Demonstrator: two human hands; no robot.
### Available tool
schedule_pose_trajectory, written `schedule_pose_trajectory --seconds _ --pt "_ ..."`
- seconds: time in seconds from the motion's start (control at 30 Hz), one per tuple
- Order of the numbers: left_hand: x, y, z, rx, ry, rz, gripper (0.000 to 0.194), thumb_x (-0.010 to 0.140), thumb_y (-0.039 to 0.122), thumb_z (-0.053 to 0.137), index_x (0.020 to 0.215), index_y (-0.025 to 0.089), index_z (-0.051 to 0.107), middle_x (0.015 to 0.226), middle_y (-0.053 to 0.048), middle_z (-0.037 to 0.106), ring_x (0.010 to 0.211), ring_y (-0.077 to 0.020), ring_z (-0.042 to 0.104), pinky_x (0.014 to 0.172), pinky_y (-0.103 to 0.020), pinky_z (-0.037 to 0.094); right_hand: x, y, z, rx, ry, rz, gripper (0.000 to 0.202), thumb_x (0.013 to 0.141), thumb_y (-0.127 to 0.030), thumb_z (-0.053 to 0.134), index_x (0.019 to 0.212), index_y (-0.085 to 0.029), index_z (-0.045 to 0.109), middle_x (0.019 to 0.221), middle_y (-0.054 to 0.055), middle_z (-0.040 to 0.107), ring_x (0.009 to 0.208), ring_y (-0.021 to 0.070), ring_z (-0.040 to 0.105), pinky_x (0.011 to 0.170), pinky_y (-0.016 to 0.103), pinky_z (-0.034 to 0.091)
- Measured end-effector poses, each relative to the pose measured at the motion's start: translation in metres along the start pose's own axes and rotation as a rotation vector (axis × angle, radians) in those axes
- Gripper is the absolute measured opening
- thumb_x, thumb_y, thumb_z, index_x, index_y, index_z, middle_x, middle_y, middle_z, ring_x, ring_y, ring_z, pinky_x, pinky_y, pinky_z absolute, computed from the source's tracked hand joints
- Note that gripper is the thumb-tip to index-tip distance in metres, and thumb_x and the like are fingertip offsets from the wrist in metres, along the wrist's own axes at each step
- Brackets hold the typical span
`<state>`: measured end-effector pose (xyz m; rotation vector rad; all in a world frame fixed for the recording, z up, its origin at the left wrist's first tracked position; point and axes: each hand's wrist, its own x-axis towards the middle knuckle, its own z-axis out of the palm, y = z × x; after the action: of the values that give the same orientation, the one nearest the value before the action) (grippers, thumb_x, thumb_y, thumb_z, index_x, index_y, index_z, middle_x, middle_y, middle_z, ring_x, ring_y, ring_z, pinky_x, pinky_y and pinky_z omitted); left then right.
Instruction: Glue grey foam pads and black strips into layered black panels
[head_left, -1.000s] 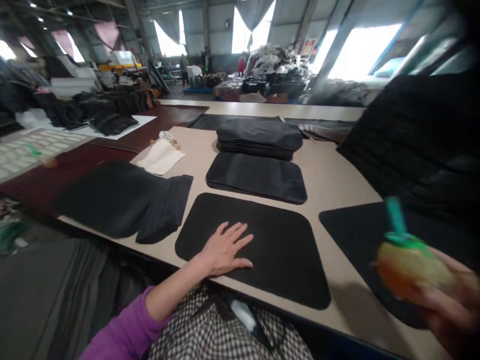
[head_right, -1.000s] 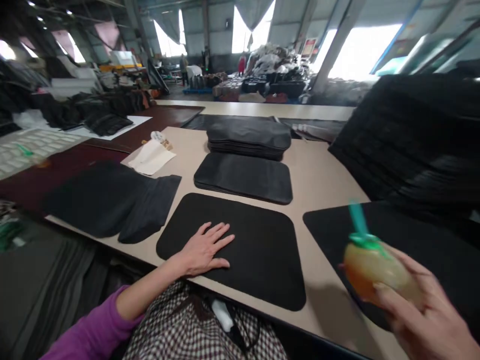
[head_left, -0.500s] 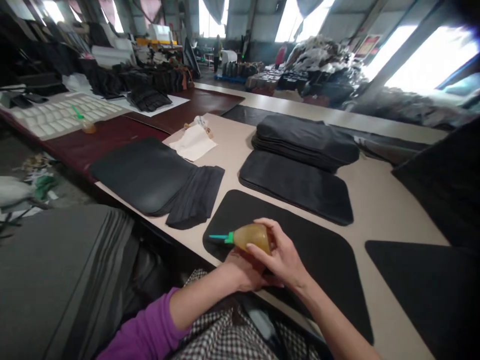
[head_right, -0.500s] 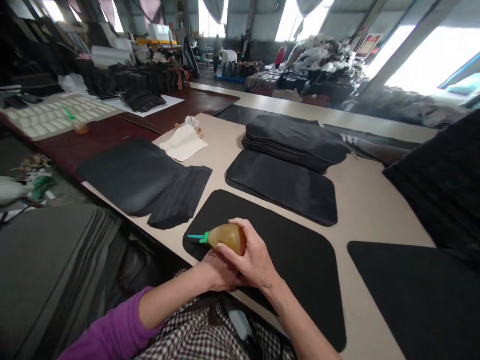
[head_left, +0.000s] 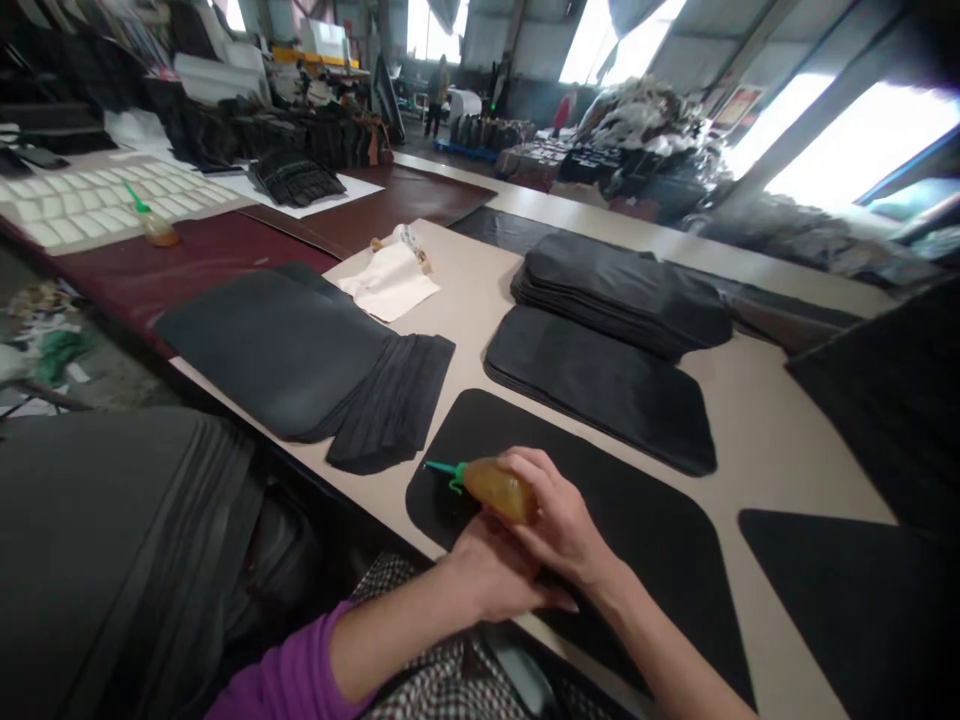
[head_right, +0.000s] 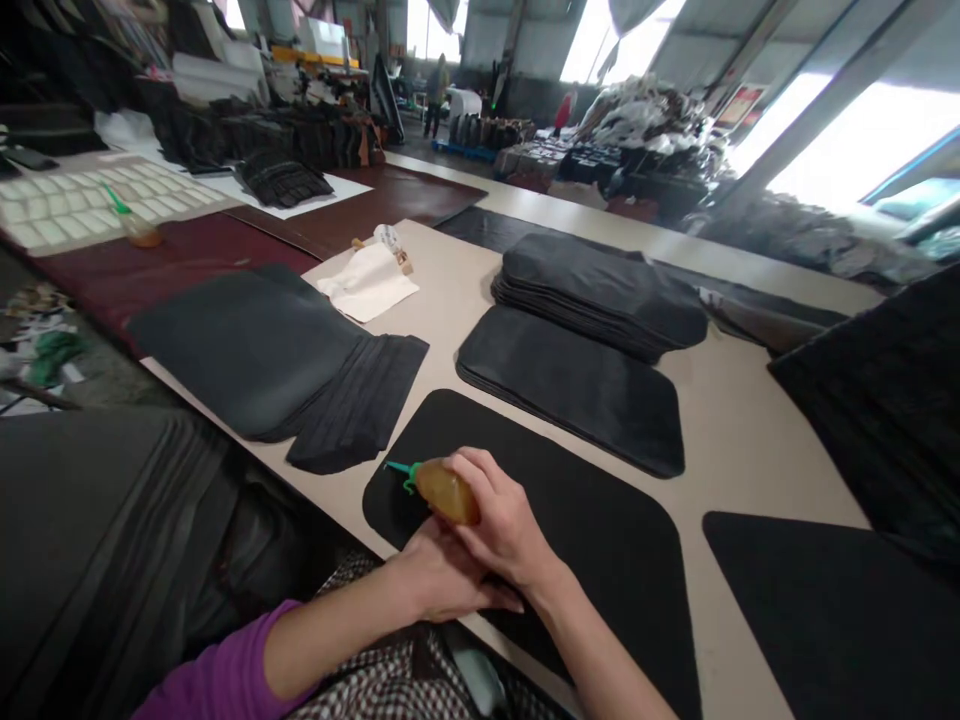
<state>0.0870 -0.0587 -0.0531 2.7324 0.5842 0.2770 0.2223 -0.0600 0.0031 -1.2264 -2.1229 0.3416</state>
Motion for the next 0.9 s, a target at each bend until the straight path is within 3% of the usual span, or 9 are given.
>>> schedule_pose_trajectory --seconds 0.27,0.6,0.73,0.9 --pt "0.002 -0.001 -0.01 -0.036 0.051 0.049 0.075 0.098 0.072 0.031 0.146 0.019 0.049 0.148 -0.012 0.055 0.145 -0.0268 0.037 0.123 -0.051 0.016 0.011 0.032 0.002 -0.163 0.107 0.031 0.058 0.087 -0.009 0.058 0.139 -0.029 0.043 0.131 0.011 0.052 0.118 0.0269 0.057 0.095 0.039 0.053" --pt "0.003 0.0 -0.015 0.028 0.088 0.065 0.076 0.098 0.072 0.025 0.155 0.022 0.037 0.164 -0.009 0.033 0.153 -0.025 0.023 0.124 -0.049 0.019 0.018 0.074 -0.007 -0.362 0.221 0.127 0.054 0.087 -0.015 0.06 0.138 -0.023 0.046 0.135 0.013 0.052 0.121 0.0306 0.057 0.098 0.041 0.054" --pt "0.003 0.002 -0.014 0.047 0.09 0.069 0.075 0.099 0.071 0.027 0.155 0.023 0.038 0.164 -0.008 0.032 0.153 -0.0244 0.025 0.124 -0.048 0.02 -0.002 0.074 -0.029 -0.414 0.256 0.155 0.049 0.09 -0.022 0.062 0.137 -0.022 0.047 0.13 0.013 0.055 0.11 0.0298 0.062 0.088 0.039 0.057" --pt "0.005 0.002 -0.005 0.102 0.106 0.083 0.072 0.098 0.071 0.031 0.154 0.025 0.039 0.164 -0.007 0.033 0.153 -0.0229 0.025 0.123 -0.049 0.023 -0.064 0.072 -0.072 -0.489 0.276 0.254 0.046 0.094 -0.029 0.061 0.137 -0.024 0.046 0.131 0.013 0.055 0.109 0.0296 0.063 0.087 0.039 0.057"
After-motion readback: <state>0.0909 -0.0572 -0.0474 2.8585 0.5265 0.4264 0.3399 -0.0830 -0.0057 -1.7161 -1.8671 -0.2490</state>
